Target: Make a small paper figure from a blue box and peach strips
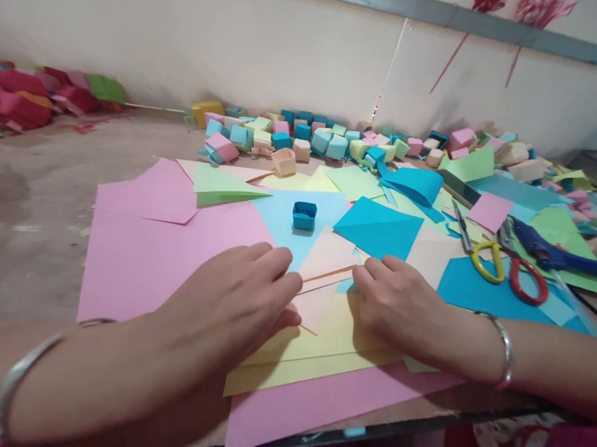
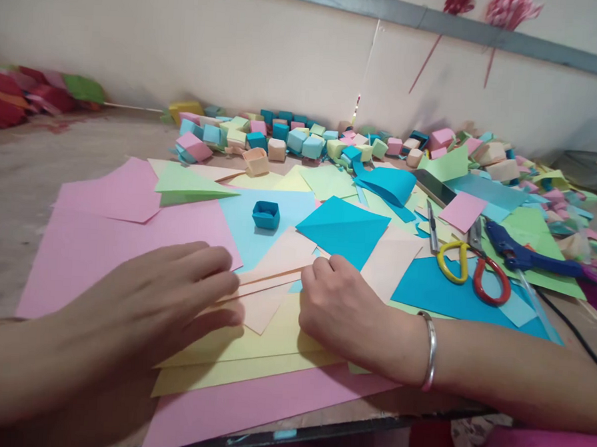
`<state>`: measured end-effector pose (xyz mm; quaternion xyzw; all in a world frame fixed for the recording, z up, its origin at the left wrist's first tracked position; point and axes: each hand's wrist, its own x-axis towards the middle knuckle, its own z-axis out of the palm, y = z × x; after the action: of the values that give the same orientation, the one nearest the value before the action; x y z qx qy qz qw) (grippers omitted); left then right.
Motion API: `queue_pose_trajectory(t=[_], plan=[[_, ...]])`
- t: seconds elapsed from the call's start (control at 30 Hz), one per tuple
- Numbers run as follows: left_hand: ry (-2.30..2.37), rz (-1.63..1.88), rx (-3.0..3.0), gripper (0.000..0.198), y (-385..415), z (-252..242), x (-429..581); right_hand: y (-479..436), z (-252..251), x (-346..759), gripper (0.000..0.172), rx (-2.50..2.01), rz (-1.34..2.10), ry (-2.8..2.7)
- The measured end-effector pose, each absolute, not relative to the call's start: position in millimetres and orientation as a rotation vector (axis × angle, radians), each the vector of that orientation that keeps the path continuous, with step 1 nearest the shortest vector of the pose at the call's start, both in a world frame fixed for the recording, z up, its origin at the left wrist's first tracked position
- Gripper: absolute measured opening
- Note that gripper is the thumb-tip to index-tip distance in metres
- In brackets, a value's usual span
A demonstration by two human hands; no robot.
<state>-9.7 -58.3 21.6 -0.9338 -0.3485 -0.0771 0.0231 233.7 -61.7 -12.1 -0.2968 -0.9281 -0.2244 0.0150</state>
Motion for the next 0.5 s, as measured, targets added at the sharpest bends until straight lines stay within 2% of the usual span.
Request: queue_pose_trajectory(t=[0.2, 0.5], plan=[[-1.129, -0.074, -2.965, 0.018, -46, 13, -1, -65, -11, 234, 0.022, -0.965, -0.703, -2.883], [-1.042, -0.138, -2.95, 0.023, -46, 7, -4, -54, -3, 230, 0.021, -0.884, -0.683, -2.75]])
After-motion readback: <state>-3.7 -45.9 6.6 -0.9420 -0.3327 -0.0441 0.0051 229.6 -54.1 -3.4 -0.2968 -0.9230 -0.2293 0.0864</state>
